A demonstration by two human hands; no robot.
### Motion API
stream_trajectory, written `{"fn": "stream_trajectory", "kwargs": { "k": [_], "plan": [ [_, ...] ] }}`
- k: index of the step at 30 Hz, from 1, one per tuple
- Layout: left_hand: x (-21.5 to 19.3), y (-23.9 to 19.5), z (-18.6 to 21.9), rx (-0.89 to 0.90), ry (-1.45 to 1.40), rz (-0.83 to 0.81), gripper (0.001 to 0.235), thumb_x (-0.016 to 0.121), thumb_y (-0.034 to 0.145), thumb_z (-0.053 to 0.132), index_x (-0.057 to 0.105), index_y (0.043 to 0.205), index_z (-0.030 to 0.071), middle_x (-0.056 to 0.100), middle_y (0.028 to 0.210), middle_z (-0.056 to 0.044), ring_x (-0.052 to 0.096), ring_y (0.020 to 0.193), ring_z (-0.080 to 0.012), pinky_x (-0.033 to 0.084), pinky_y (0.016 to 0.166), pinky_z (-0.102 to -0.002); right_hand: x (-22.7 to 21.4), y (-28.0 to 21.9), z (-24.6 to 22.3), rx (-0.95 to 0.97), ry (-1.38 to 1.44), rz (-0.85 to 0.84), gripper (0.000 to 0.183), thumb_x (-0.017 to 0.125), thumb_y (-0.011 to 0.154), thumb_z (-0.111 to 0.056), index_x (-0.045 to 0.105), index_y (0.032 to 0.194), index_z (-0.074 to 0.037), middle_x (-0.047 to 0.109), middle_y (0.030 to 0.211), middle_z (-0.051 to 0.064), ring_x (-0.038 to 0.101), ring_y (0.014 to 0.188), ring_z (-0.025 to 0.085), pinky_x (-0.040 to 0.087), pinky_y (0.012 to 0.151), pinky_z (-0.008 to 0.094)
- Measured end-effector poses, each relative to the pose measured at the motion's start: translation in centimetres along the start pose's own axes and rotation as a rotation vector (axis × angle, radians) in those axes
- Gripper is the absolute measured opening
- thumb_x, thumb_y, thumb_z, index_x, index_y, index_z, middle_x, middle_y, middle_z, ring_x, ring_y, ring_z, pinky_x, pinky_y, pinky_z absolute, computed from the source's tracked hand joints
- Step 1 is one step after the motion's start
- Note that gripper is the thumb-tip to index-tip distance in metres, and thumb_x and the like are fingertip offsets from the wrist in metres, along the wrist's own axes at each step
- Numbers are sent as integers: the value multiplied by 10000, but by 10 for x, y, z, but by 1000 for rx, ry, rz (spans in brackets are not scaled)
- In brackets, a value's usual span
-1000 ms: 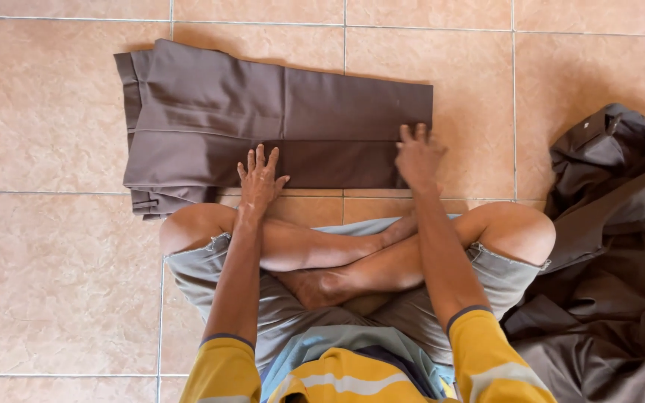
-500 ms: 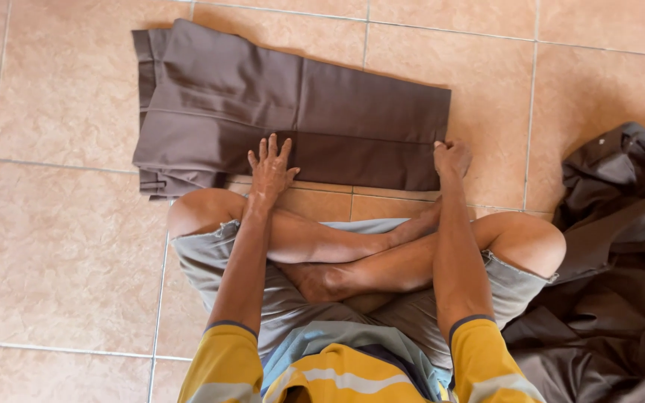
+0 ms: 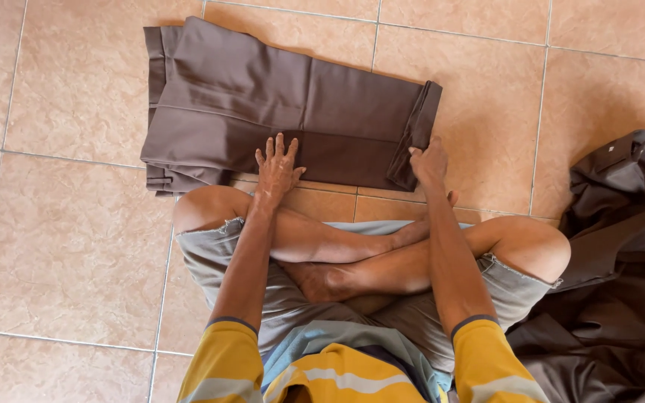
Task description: The person sits cross-legged on a tiled floor and folds a pair of brown trousers by hand. They smooth the fabric, fold the legs together, and then fold the garment into a compact rectangle before placing it on a stack of similar trousers.
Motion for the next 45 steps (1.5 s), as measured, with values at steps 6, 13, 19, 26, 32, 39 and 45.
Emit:
{"fn": "stream_trajectory", "kwargs": {
  "k": [6,13,19,26,32,39,45],
  "plan": [
    [18,-3,26,231,48,-32,678,707,943,380,452,1539,180,393,1599,-172,368,1497,-354,320,1177,-638,-55,7,37,236,-211,332,487,690,995,-244,373,1322,-73,468,1284,210,518,1202,455,482,957,566],
    [27,3,25,316,83,113,596,747,912,377,575,1452,194,502,1515,-156,491,1411,-343,464,1096,-491,-51,-19,-9,222,-507,286,870,853,881,-380,365,1479,21,427,1385,260,520,1254,428,457,993,622],
    [33,6,17,285,47,79,610,748,911,361,549,1472,229,490,1531,-138,475,1430,-335,450,1122,-469,-66,-25,-8,322,-268,181,887,669,921,-99,117,1602,36,347,1501,342,521,1312,484,424,1022,685],
    [30,7,15,251,35,4,588,722,937,353,541,1490,266,464,1565,-109,441,1463,-309,428,1148,-456,-61,-13,-7,245,-253,199,631,666,914,30,346,1457,29,348,1478,353,625,1172,493,582,888,610],
    [38,11,13,252,35,43,585,741,918,359,569,1469,265,465,1565,-100,443,1458,-304,446,1136,-466,-57,-13,2,295,-303,172,658,789,915,-355,368,1284,-9,501,1247,257,661,1053,465,582,831,627],
    [30,9,17,232,32,100,541,749,906,359,617,1423,269,500,1532,-91,456,1443,-288,454,1120,-455,-70,-20,-16,182,-305,320,510,680,898,39,380,1310,11,614,1075,203,702,976,379,610,813,539],
    [21,6,22,240,13,113,508,745,909,326,640,1401,254,527,1499,-115,474,1418,-305,459,1099,-457,-35,-52,-93,-587,-11,343,248,681,941,-44,659,1119,128,609,1363,318,650,1069,542,535,859,645]
  ]
}}
Point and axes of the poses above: each hand's wrist, its own y-axis towards the middle knuckle, its own x-axis out of the palm, z = x × y, the point moved 6 cm from there along y, towards the middle knuckle
